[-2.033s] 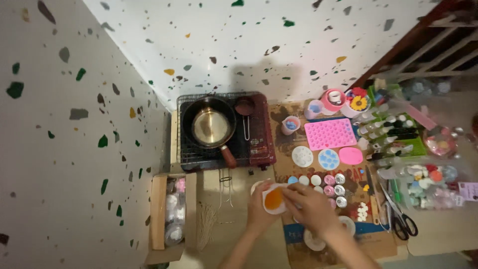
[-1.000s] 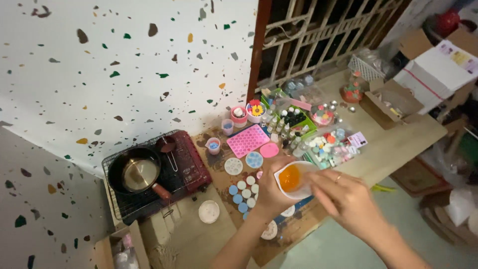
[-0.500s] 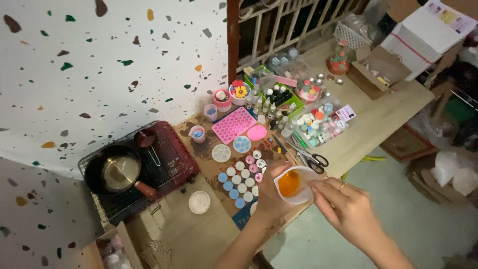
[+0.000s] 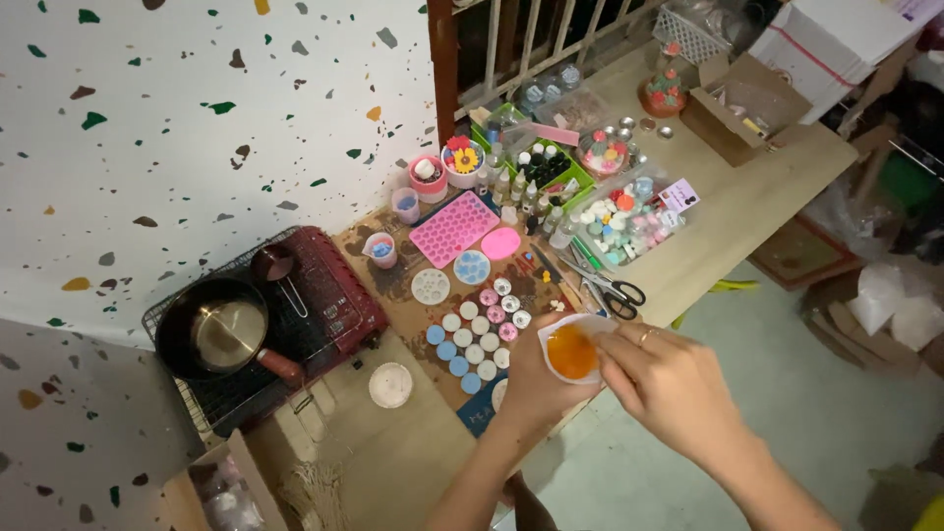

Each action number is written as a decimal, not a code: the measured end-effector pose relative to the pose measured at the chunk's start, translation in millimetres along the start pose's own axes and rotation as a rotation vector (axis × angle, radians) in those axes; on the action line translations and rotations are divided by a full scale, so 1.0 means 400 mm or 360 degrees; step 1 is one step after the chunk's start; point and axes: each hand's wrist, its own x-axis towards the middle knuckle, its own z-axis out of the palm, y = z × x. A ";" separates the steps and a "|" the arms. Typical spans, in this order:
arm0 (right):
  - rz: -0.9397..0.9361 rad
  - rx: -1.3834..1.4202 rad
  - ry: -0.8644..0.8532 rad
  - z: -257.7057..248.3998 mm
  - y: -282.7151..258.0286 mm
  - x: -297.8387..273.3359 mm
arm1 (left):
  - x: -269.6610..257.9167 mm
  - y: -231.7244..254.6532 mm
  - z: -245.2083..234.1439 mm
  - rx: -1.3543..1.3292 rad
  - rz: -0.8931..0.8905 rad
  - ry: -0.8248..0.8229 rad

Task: Pouring melted wax into a mold and refilling a melting pot with wax flakes.

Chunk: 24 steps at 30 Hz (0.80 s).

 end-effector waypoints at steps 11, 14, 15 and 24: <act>0.0118 0.0432 -0.0328 -0.120 0.012 0.136 | 0.156 -0.112 -0.002 -0.0317 0.0026 -0.0646; 0.0082 0.0456 -0.0256 -0.184 -0.006 0.177 | 0.217 -0.002 -0.025 -0.0380 -0.0197 -0.0848; 0.0017 0.0299 -0.0157 -0.208 -0.010 0.192 | 0.238 0.058 -0.035 -0.0453 -0.0467 -0.0907; 0.0059 0.0205 -0.0067 -0.339 0.001 0.257 | 0.338 0.145 -0.038 -0.0638 -0.0075 -0.1116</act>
